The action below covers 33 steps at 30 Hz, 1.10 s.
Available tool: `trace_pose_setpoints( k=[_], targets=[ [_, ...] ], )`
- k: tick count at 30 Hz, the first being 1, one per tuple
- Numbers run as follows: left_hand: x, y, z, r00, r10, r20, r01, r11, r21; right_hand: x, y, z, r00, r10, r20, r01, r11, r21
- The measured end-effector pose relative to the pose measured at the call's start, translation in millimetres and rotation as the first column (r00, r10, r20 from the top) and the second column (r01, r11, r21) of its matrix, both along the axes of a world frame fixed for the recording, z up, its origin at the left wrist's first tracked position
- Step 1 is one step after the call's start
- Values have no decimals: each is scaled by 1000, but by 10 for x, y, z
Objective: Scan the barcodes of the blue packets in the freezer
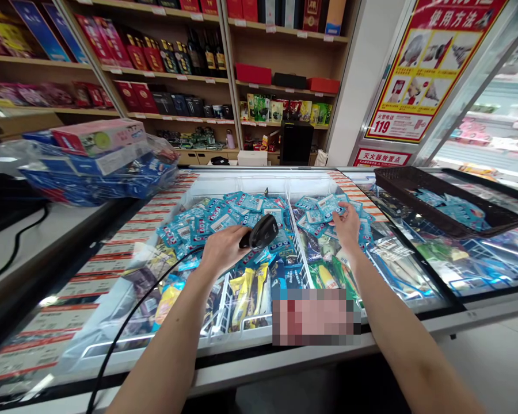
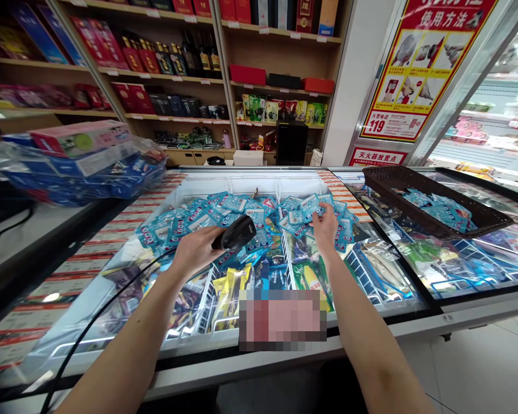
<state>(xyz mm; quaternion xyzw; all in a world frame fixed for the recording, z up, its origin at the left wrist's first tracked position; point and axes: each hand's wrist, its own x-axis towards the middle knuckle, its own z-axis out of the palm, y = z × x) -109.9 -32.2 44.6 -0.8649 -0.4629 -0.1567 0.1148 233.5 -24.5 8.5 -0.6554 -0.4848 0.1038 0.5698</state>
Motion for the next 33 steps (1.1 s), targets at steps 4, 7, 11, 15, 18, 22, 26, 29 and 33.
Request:
trace_pose_setpoints(
  k=[4, 7, 11, 15, 18, 22, 26, 29, 33],
  targets=[
    [-44, 29, -9, 999, 35, -11, -35, 999, 7, 88, 24, -17, 988, -91, 123, 99, 993, -63],
    [-75, 52, -19, 997, 71, -11, -71, 997, 18, 82, 9, -13, 939, -154, 308, 186, 979, -78],
    [-91, 62, -25, 995, 96, -9, -96, 995, 32, 14, -60, 13, 851, -175, 494, 260, 960, -108],
    [-91, 61, -26, 996, 88, -19, -87, 996, 38, -114, -126, 65, 707, -198, 679, 309, 950, -44],
    [-87, 62, -27, 996, 88, -18, -87, 995, 47, -238, -129, 62, 576, -45, 816, 158, 986, -57],
    [-89, 64, -24, 997, 82, -4, -82, 996, 48, -322, -76, -24, 415, 205, 887, -49, 978, -203],
    [-118, 68, -12, 994, 109, 16, -109, 993, 39, -271, -25, -96, 455, 220, 863, -2, 969, -246],
    [-149, 76, -6, 989, 141, 46, -142, 989, 39, -231, -19, -108, 483, 191, 854, 30, 972, -235],
    [-171, 81, -3, 985, 161, 66, -163, 986, 33, -232, -29, -92, 492, 188, 850, -14, 978, -207]
  ],
)
